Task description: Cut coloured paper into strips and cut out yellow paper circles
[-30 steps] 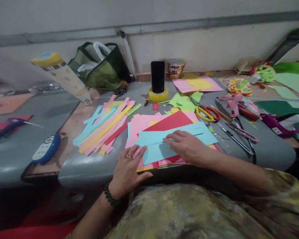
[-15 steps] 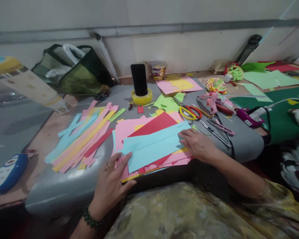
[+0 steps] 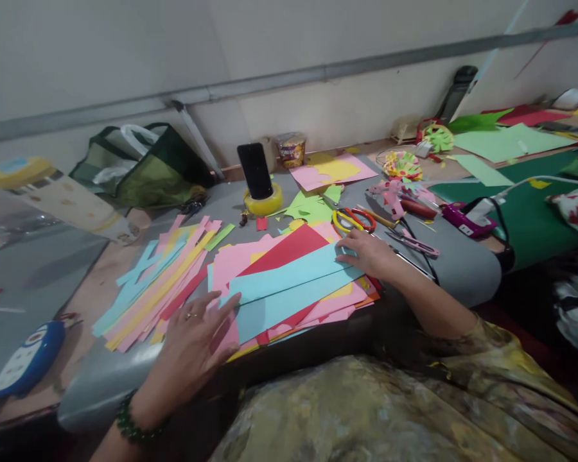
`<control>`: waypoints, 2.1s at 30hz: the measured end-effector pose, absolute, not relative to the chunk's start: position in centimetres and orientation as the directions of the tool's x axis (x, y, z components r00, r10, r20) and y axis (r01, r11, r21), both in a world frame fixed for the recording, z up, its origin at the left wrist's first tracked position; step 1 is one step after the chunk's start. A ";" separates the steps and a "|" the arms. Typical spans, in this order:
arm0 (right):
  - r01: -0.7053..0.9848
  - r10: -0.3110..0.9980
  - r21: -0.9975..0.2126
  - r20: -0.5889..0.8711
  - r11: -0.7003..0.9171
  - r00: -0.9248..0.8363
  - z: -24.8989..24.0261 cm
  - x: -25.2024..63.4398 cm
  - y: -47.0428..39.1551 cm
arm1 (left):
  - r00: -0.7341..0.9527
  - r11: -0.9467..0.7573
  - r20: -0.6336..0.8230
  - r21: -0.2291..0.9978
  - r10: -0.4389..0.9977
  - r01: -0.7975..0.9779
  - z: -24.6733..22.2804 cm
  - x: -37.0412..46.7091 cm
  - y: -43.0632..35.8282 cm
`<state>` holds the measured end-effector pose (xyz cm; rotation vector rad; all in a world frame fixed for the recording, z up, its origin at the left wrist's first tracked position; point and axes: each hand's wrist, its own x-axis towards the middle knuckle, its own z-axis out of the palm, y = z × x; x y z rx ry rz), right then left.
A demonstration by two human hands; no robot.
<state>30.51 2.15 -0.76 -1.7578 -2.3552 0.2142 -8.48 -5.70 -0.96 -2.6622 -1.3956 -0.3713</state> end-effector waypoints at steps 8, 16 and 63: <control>0.886 0.946 -0.337 0.178 0.318 -0.272 -2.1 31.1 1.1 | 0.703 -0.701 0.069 -0.060 0.708 0.711 3.0 3.2 -0.5; 0.860 0.937 -0.379 0.204 0.343 -0.284 -2.8 31.5 0.6 | 0.690 -0.700 -0.129 -0.044 0.712 0.713 2.0 8.6 1.5; 0.913 0.913 -0.379 0.407 0.150 0.019 -1.0 34.4 -2.4 | 0.722 -0.763 0.254 0.138 0.643 0.631 -1.4 6.7 3.8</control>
